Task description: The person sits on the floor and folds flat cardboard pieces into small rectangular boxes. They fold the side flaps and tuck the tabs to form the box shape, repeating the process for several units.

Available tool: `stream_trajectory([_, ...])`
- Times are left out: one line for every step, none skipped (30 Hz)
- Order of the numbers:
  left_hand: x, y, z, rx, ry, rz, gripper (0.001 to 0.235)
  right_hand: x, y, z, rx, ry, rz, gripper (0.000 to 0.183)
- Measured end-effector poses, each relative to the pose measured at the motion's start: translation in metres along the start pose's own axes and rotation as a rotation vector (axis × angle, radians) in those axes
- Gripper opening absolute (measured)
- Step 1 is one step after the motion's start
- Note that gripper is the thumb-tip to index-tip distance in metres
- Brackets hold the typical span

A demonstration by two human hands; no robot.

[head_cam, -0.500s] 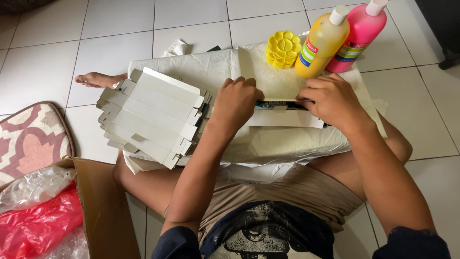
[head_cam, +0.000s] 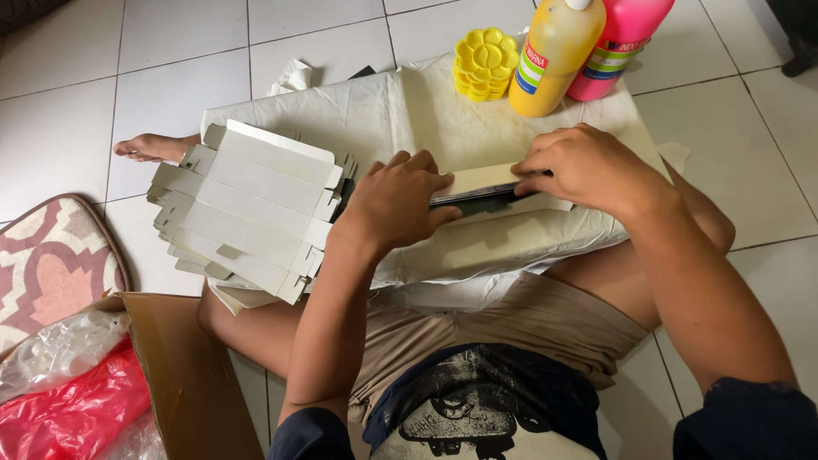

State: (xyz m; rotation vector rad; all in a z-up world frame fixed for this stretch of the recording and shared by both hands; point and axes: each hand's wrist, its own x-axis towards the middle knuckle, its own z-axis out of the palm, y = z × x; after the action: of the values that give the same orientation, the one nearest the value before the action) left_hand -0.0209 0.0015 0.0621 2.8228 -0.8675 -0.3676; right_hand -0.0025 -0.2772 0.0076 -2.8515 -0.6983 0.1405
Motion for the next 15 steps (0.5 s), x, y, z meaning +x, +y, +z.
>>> stream_trajectory([0.001,0.0,0.007,0.0,-0.002,0.001,0.045,-0.002,-0.005,-0.005,0.001,-0.001,0.001,0.026])
stream_trajectory([0.002,0.0,0.014,0.055,0.003,0.005,0.057,-0.002,-0.009,-0.011,0.039,-0.101,0.026,0.035])
stream_trajectory([0.003,0.0,0.02,0.109,0.008,0.009,0.07,-0.003,-0.013,-0.017,0.077,-0.202,0.051,0.046])
stream_trajectory([0.003,0.0,0.031,0.108,0.01,0.009,0.07,-0.005,-0.013,-0.013,0.075,-0.202,0.051,0.046])
stream_trajectory([0.004,0.0,0.043,0.155,0.048,-0.002,0.075,-0.006,-0.013,-0.009,0.046,-0.159,0.027,0.051])
stream_trajectory([0.005,0.0,0.054,0.2,0.086,-0.013,0.08,-0.007,-0.013,-0.005,0.017,-0.118,0.002,0.056])
stream_trajectory([0.004,0.001,0.06,0.198,0.088,-0.013,0.08,-0.009,-0.014,0.006,0.015,-0.118,0.002,0.056])
stream_trajectory([0.001,0.001,0.066,0.209,0.127,-0.017,0.078,-0.01,-0.016,0.018,-0.065,-0.003,-0.007,0.053])
stream_trajectory([-0.001,0.002,0.073,0.22,0.167,-0.021,0.077,-0.012,-0.017,0.03,-0.143,0.112,-0.016,0.051])
stream_trajectory([-0.007,0.005,0.075,0.219,0.167,-0.021,0.077,-0.016,-0.027,0.039,-0.143,0.112,-0.015,0.051])
stream_trajectory([-0.012,0.009,0.077,0.223,0.235,-0.03,0.07,-0.019,-0.036,0.048,-0.202,0.186,0.019,0.049])
stream_trajectory([-0.016,0.013,0.078,0.225,0.308,-0.039,0.064,-0.023,-0.045,0.055,-0.265,0.261,0.055,0.048])
stream_trajectory([-0.01,0.017,0.085,0.224,0.312,-0.037,0.064,-0.025,-0.05,0.058,-0.269,0.263,0.056,0.048])
stream_trajectory([-0.007,0.02,0.092,0.24,0.443,-0.072,0.052,-0.025,-0.056,0.062,-0.28,0.329,0.036,0.043])
stream_trajectory([-0.004,0.024,0.1,0.257,0.574,-0.107,0.042,-0.026,-0.063,0.066,-0.29,0.396,0.016,0.038])
